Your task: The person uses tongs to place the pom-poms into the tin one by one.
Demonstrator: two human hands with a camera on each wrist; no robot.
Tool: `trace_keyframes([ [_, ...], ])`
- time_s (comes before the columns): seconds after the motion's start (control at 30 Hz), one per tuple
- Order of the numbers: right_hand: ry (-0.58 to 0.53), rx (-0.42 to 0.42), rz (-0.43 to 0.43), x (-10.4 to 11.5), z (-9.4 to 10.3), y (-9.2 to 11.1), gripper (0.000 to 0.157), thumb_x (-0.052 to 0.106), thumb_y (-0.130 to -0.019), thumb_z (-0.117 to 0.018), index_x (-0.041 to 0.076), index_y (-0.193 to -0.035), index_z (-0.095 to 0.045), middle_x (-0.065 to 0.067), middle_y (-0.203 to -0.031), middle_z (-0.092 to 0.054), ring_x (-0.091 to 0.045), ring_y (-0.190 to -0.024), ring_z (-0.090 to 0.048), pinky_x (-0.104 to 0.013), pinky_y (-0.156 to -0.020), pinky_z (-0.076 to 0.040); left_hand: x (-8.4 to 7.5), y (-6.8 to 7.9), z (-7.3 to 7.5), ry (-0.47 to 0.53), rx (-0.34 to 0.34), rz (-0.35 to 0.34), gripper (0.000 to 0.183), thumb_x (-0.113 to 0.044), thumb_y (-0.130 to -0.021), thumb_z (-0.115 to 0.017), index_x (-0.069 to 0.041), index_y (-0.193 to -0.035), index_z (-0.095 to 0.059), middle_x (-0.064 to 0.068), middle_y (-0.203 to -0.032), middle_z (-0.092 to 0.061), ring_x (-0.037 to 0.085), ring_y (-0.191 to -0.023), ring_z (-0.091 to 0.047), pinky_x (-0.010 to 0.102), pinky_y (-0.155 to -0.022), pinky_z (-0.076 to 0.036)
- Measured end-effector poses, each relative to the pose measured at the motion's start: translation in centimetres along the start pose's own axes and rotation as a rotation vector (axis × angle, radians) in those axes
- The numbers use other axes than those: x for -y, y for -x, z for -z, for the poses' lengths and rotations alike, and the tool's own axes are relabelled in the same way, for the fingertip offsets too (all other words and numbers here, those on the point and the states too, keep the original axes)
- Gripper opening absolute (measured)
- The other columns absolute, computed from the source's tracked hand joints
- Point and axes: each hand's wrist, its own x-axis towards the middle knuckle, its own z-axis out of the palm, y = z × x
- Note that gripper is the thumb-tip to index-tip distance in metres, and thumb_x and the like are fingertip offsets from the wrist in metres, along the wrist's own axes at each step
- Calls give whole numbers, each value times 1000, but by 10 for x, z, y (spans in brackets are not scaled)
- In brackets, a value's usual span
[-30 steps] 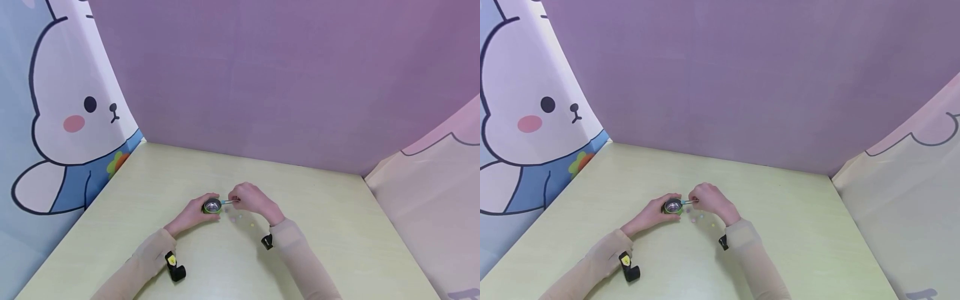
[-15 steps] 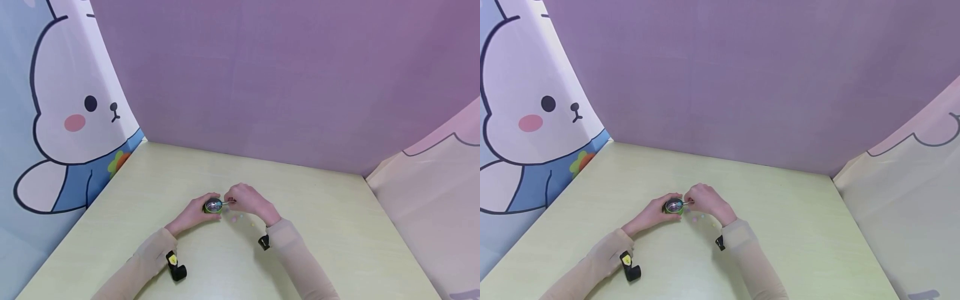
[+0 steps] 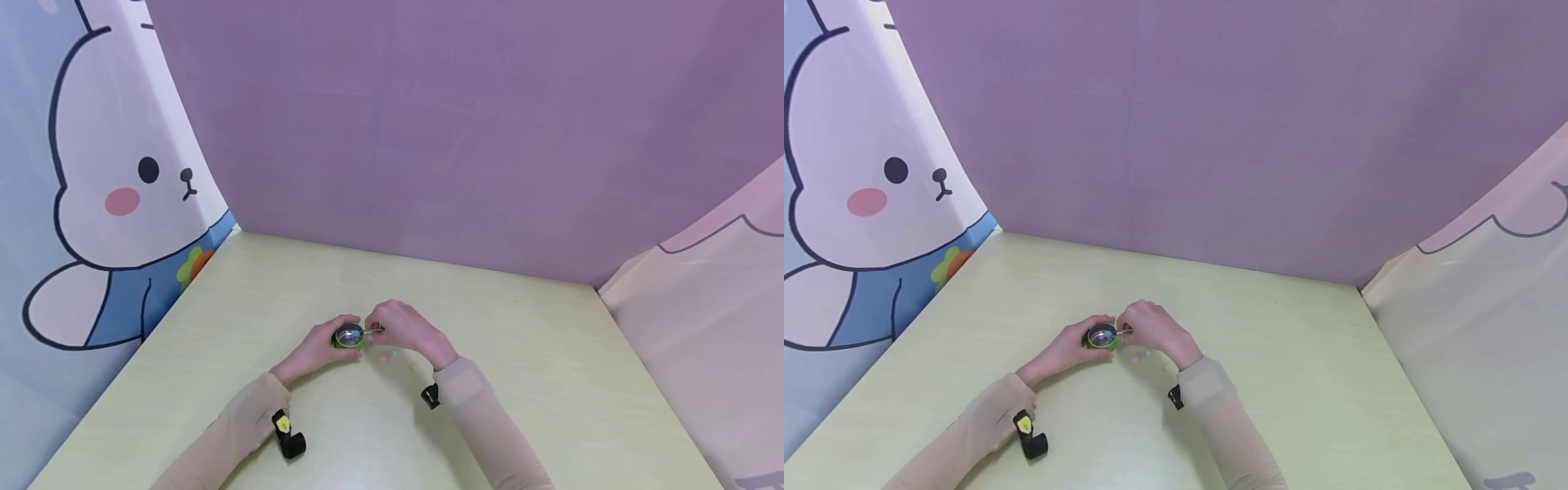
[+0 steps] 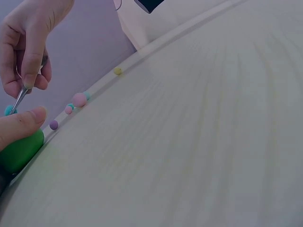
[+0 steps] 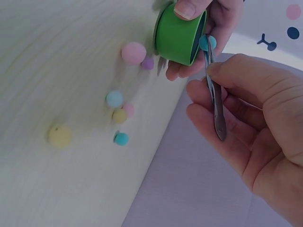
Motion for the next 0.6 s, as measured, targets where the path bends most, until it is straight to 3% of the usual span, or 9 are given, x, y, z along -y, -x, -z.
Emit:
trace_keyframes([
  [0.6,3,4,-26,1,3,1,6,2,-84,-71,7,-85,-75,2,-78,-67,-4,-66,-48,-14,-58,-41,-4,1,4,14,3,7,72,-28,-79,-84,-8,-140,-52,14,-137,-62,32,-124,-61,51,-109,-47],
])
